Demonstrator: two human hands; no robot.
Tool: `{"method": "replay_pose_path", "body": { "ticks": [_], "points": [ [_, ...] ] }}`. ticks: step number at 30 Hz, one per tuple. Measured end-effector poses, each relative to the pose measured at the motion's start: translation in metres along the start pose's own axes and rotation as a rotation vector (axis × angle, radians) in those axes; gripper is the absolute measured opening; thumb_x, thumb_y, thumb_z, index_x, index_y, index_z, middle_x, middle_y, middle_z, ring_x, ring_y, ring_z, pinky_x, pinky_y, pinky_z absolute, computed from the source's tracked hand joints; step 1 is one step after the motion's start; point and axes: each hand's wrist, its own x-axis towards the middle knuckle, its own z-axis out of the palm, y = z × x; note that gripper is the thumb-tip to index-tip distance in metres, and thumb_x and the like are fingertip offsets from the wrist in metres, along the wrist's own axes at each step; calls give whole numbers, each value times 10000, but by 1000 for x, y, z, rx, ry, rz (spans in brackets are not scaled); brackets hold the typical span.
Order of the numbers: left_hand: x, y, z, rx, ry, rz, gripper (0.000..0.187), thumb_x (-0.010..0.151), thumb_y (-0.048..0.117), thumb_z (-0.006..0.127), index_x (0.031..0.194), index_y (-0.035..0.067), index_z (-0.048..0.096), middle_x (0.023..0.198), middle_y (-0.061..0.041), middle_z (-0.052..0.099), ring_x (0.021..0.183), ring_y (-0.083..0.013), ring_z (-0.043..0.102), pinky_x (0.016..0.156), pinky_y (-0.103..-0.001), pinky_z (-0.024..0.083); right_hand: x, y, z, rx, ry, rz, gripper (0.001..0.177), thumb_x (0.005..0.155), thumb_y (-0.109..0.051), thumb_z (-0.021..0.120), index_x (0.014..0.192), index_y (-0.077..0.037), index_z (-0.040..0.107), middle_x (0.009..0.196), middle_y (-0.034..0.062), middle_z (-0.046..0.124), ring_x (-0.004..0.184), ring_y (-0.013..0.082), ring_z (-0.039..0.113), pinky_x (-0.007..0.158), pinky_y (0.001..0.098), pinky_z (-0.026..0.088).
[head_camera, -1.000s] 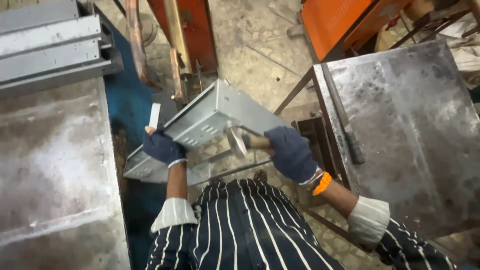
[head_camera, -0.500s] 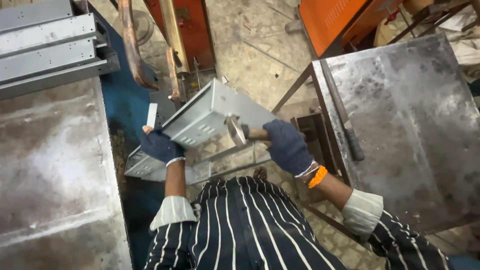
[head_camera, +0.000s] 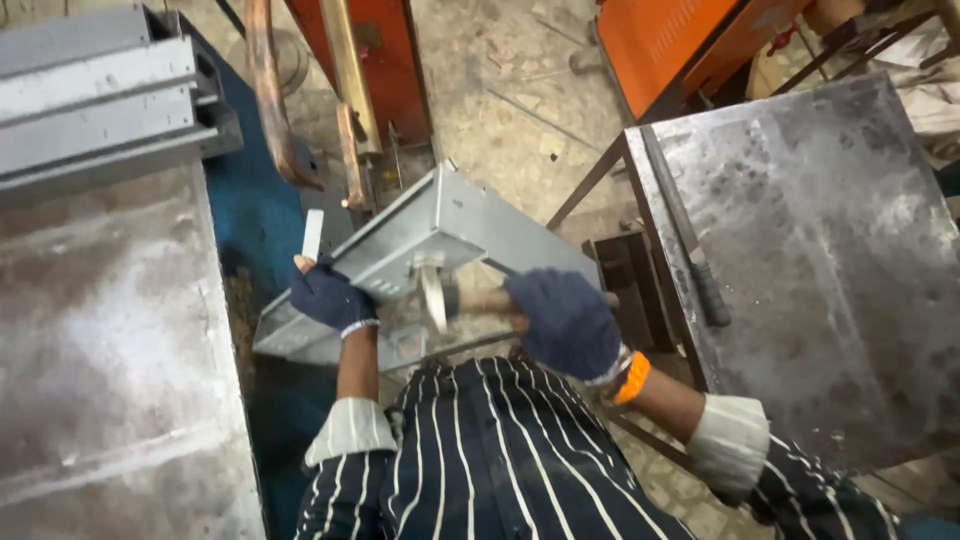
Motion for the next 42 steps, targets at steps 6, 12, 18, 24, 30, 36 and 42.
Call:
{"method": "replay_pose_path", "body": {
  "ticks": [6, 12, 18, 24, 30, 36, 42],
  "points": [
    [2, -14, -7, 75, -24, 42, 475, 1091, 313, 542, 705, 37, 536, 579, -11, 466, 512, -114, 396, 509, -333, 309, -12, 2, 12, 15, 68, -21, 265, 866, -157, 705, 1102, -52, 642, 828, 108, 641, 650, 252, 595, 600, 408, 484],
    [-1, -19, -3, 56, -8, 183, 476, 1105, 311, 540, 761, -14, 593, 672, -33, 564, 627, -141, 475, 608, -350, 404, -8, -12, -18, 104, 173, -112, 372, 839, -207, 720, 1152, -41, 605, 965, 148, 669, 781, 311, 644, 714, 439, 500],
    [-8, -5, 0, 246, 41, 56, 458, 1078, 304, 537, 768, -26, 604, 638, -37, 497, 604, -150, 386, 567, -355, 338, -2, 4, -7, 41, 131, 186, 361, 824, -159, 749, 1145, -29, 646, 925, 162, 703, 782, 352, 686, 684, 465, 538],
    [-4, -24, -17, 81, 1, 97, 448, 1106, 274, 541, 746, 9, 536, 654, -4, 449, 613, -124, 373, 576, -346, 316, -4, 82, -28, -31, -71, 776, 395, 962, -354, 710, 1223, -59, 671, 885, 257, 712, 822, 469, 681, 711, 561, 516],
    [-13, 5, -13, 81, -38, -31, 439, 1082, 288, 550, 699, 72, 537, 569, 13, 440, 486, -92, 374, 481, -317, 265, -53, 343, 80, 32, 101, 985, 495, 849, -252, 689, 1297, -71, 582, 1147, 276, 688, 1083, 455, 670, 930, 509, 527],
    [-11, 20, -13, 10, -85, -71, 402, 1066, 290, 578, 721, 85, 555, 564, 9, 481, 473, -103, 412, 461, -315, 287, -81, 424, 117, -141, -141, 1008, 665, 875, -190, 680, 1486, -135, 420, 1225, 329, 598, 1114, 531, 597, 927, 576, 482],
    [-20, 42, -10, 89, -132, -48, 452, 1063, 295, 576, 691, 39, 560, 526, 12, 450, 451, -99, 406, 449, -304, 286, -11, 290, 69, 300, -130, 518, 458, 1002, -344, 599, 1380, -87, 559, 1262, 203, 599, 1114, 323, 546, 944, 402, 445]
  ]
}}
